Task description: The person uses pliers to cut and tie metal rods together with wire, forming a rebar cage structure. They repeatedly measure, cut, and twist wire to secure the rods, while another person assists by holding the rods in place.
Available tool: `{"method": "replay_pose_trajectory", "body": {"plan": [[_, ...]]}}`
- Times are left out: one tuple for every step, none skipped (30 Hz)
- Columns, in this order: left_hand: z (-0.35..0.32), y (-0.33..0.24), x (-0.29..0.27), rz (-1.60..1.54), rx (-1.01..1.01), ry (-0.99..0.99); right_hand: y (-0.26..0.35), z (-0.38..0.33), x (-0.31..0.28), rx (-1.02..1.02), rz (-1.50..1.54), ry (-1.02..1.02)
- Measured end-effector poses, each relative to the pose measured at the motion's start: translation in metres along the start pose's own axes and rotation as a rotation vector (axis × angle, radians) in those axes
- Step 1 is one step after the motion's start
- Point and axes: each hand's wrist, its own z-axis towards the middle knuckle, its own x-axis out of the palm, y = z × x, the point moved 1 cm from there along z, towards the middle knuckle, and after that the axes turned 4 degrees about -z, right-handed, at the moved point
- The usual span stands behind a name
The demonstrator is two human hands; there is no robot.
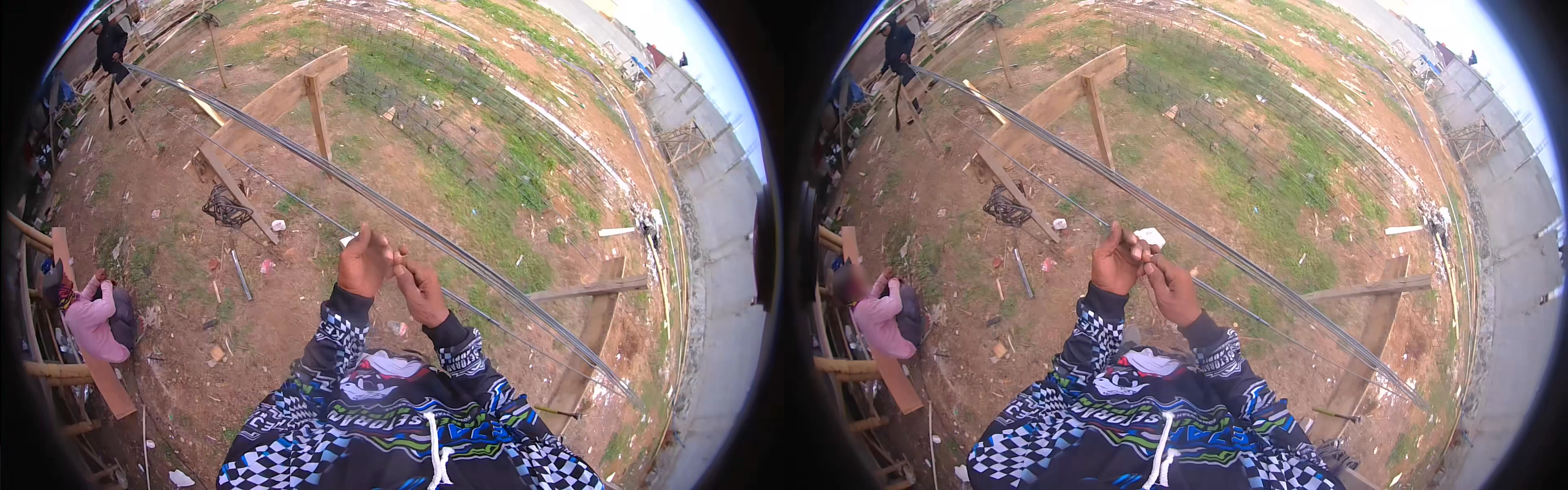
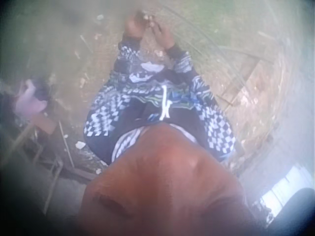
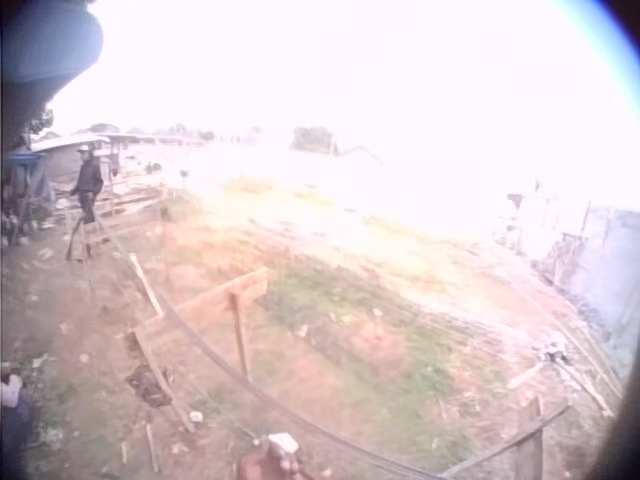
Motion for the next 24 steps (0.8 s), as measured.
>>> {"method": "replay_pose_trajectory", "body": {"plan": [[0.003, -0.004, -0.001, -0.028, -0.022, 0.061, 0.002, 0.005, -0.001, -0.003, -0.009, 0.012], [0.005, -0.006, -0.003, 0.020, -0.002, -0.042, 0.003, 0.008, -0.002, -0.007, -0.017, 0.026], [0.006, -0.010, 0.002, 0.071, 0.016, -0.148, -0.004, 0.010, -0.001, 0.029, -0.028, 0.017], [0.007, -0.012, 0.004, 0.123, 0.037, -0.254, -0.014, 0.011, 0.000, 0.064, -0.038, 0.012], [0.008, -0.012, -0.002, 0.116, 0.042, -0.264, -0.021, 0.012, -0.001, 0.097, -0.047, 0.010], [0.004, -0.013, -0.011, 0.106, 0.063, -0.281, -0.021, 0.014, 0.002, 0.199, -0.059, 0.058], [0.004, -0.019, -0.013, 0.106, 0.090, -0.293, -0.026, 0.015, 0.007, 0.181, -0.065, 0.037], [0.001, -0.017, -0.010, 0.159, 0.101, -0.302, -0.032, 0.012, 0.010, 0.162, -0.069, 0.021], [-0.002, -0.023, -0.008, 0.257, 0.102, -0.326, -0.033, 0.011, 0.014, 0.305, 0.146, 0.058], [-0.004, -0.022, -0.013, 0.327, 0.153, -0.273, -0.028, 0.006, 0.011, 0.453, 0.346, 0.116], [-0.007, -0.028, -0.016, 0.524, 0.133, -0.233, -0.023, 0.005, 0.008, 0.522, 0.437, 0.185], [-0.009, -0.036, -0.024, 0.708, 0.135, -0.049, -0.022, 0.003, 0.002, 0.605, 0.423, 0.275], [-0.011, -0.047, -0.023, 0.763, 0.048, 0.061, -0.024, 0.003, -0.004, 0.667, 0.472, 0.372], [-0.013, -0.059, -0.023, 0.797, -0.076, 0.092, -0.029, 0.003, -0.009, 0.720, 0.532, 0.461], [-0.015, -0.066, -0.028, 0.757, -0.135, 0.117, -0.028, 0.007, -0.001, 0.680, 0.530, 0.429], [-0.017, -0.067, -0.033, 0.725, -0.129, -0.002, -0.025, 0.008, 0.007, 0.648, 0.526, 0.395], [-0.020, -0.065, -0.038, 0.686, -0.124, -0.116, -0.023, 0.009, 0.015, 0.617, 0.522, 0.358], [-0.023, -0.056, -0.042, 0.494, -0.059, -0.304, -0.025, 0.008, 0.026, 0.572, 0.577, 0.263], [-0.027, -0.043, -0.045, 0.288, -0.002, -0.478, -0.025, 0.008, 0.037, 0.550, 0.554, 0.236], [-0.031, -0.039, -0.053, 0.183, 0.036, -0.515, -0.025, 0.008, 0.049, 0.527, 0.531, 0.207], [-0.033, -0.043, -0.050, 0.228, 0.119, -0.593, -0.026, 0.007, 0.059, 0.505, 0.507, 0.173], [-0.035, -0.043, -0.042, 0.268, 0.192, -0.668, -0.033, 0.002, 0.066, 0.498, 0.420, 0.135], [-0.037, -0.043, -0.038, 0.308, 0.266, -0.743, -0.041, 0.000, 0.073, 0.431, 0.351, 0.124], [-0.041, -0.043, -0.042, 0.354, 0.352, -0.737, -0.050, -0.002, 0.081, 0.364, 0.286, 0.122]]}}
